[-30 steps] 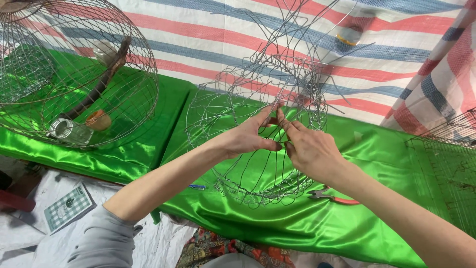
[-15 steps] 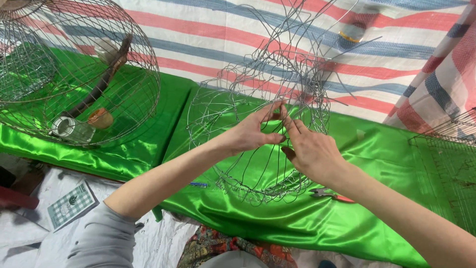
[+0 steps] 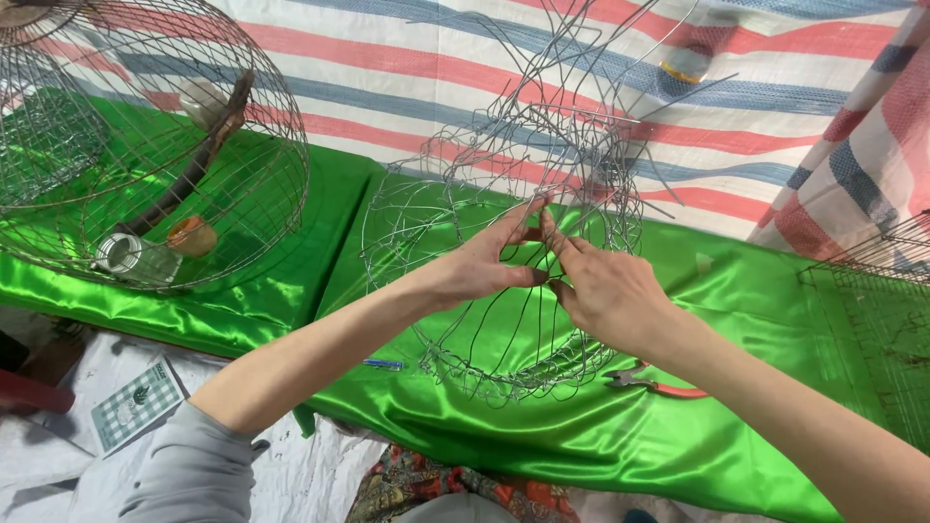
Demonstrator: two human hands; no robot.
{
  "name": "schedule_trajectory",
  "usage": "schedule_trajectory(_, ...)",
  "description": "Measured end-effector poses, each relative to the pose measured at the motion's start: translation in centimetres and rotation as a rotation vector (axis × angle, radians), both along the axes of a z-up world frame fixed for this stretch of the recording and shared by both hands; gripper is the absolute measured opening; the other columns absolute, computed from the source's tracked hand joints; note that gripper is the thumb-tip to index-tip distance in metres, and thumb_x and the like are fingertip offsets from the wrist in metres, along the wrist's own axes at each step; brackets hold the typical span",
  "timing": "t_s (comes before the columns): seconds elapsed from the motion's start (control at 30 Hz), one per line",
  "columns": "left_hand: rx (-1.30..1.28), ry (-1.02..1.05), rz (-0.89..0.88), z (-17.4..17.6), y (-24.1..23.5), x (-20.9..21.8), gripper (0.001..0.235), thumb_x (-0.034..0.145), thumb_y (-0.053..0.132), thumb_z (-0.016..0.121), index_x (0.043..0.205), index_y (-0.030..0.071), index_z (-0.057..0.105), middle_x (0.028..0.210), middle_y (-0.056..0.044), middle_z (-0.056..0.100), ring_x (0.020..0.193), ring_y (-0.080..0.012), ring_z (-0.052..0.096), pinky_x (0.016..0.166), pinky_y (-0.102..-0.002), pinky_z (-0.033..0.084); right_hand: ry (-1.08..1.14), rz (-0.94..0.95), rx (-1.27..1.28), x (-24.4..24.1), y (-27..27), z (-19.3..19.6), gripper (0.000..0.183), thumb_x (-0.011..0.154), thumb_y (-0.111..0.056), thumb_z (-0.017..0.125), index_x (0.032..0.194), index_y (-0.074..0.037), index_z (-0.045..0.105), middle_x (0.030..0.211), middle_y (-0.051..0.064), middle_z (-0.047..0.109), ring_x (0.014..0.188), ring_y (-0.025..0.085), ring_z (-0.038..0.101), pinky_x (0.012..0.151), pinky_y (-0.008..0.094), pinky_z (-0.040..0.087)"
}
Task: Assembling a wire cage by twisting metal wires together
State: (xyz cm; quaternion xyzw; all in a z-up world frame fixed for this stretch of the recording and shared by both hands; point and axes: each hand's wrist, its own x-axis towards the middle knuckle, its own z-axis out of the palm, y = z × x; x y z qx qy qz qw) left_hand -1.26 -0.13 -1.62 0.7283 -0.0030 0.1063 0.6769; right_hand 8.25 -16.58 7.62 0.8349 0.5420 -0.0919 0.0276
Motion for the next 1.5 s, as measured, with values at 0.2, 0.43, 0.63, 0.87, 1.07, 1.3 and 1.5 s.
schedule_trajectory(0.2, 0.048, -0.012, 0.010, 0.1, 0.4, 0.1, 0.096, 0.086, 0.021, 0.085, 0.163, 0.013, 0.027, 0.131, -0.015, 0.065, 0.139, -0.0308, 0.050, 0.121, -0.050, 0.029, -0.041, 0.067, -0.001, 0.7, 0.2, -0.2, 0.060, 0.097, -0.027, 0.056, 0.150, -0.001, 0.046, 0.129, 0.018, 0.068, 0.071, 0.027, 0.074, 0.053, 0.038, 0.058)
schedule_trajectory(0.43, 0.134, -0.007, 0.046, 1.4, -0.3, 0.3, 0.090, 0.088, 0.025, 0.082, 0.161, 0.010, 0.031, 0.143, -0.017, 0.059, 0.139, -0.0308, 0.053, 0.120, -0.054, 0.032, -0.087, 0.032, -0.136, 0.6, 0.6, -0.7, 0.074, 0.096, -0.018, 0.052, 0.164, -0.007, 0.024, 0.145, 0.015, 0.059, 0.069, 0.021, 0.069, 0.058, 0.035, 0.059)
schedule_trajectory(0.63, 0.120, 0.128, 0.042, 1.8, -0.8, -0.1, 0.101, 0.085, 0.033, 0.082, 0.162, 0.006, 0.024, 0.148, -0.019, 0.053, 0.147, -0.0347, 0.042, 0.122, -0.063, 0.020, -0.012, 0.001, -0.093, -0.6, 0.1, 0.3, 0.077, 0.094, -0.023, 0.058, 0.162, -0.005, 0.026, 0.131, 0.011, 0.066, 0.081, 0.031, 0.074, 0.061, 0.047, 0.061)
schedule_trajectory(0.87, 0.005, 0.122, 0.029, 2.0, -1.1, -0.5, 0.093, 0.087, 0.031, 0.080, 0.160, 0.003, 0.030, 0.146, -0.023, 0.050, 0.145, -0.0410, 0.041, 0.119, -0.067, 0.025, -0.006, -0.019, -0.048, -0.5, -0.1, -0.2, 0.066, 0.099, -0.024, 0.052, 0.157, 0.000, 0.033, 0.143, 0.024, 0.057, 0.070, 0.024, 0.073, 0.055, 0.038, 0.058)
schedule_trajectory(1.07, 0.049, 0.139, -0.013, 2.4, -0.2, -0.7, 0.087, 0.089, 0.029, 0.077, 0.158, 0.000, 0.031, 0.140, -0.029, 0.055, 0.144, -0.0494, 0.038, 0.115, -0.070, 0.030, 0.077, 0.021, 0.096, 0.1, -1.6, -1.0, 0.062, 0.099, -0.025, 0.052, 0.152, 0.003, 0.038, 0.138, 0.025, 0.059, 0.080, 0.034, 0.075, 0.064, 0.048, 0.061)
schedule_trajectory(1.3, 0.248, 0.085, -0.091, 4.2, 0.6, -2.4, 0.072, 0.092, 0.022, 0.070, 0.152, -0.001, 0.039, 0.137, -0.036, 0.056, 0.140, -0.0559, 0.040, 0.113, -0.070, 0.034, 0.199, 0.032, 0.556, 2.1, -6.0, -1.5, 0.039, 0.097, -0.004, 0.058, 0.136, -0.002, 0.062, 0.114, 0.019, 0.070, 0.092, 0.037, 0.075, 0.073, 0.047, 0.063)
schedule_trajectory(1.5, 0.243, 0.097, -0.085, 4.6, -0.1, -3.1, 0.077, 0.091, 0.018, 0.071, 0.155, -0.002, 0.032, 0.145, -0.035, 0.050, 0.141, -0.0558, 0.037, 0.102, -0.068, 0.046, 0.257, 0.007, 0.586, 3.9, -4.9, -2.3, 0.028, 0.098, -0.001, 0.057, 0.123, 0.006, 0.066, 0.117, 0.024, 0.068, 0.091, 0.035, 0.074, 0.074, 0.043, 0.065)
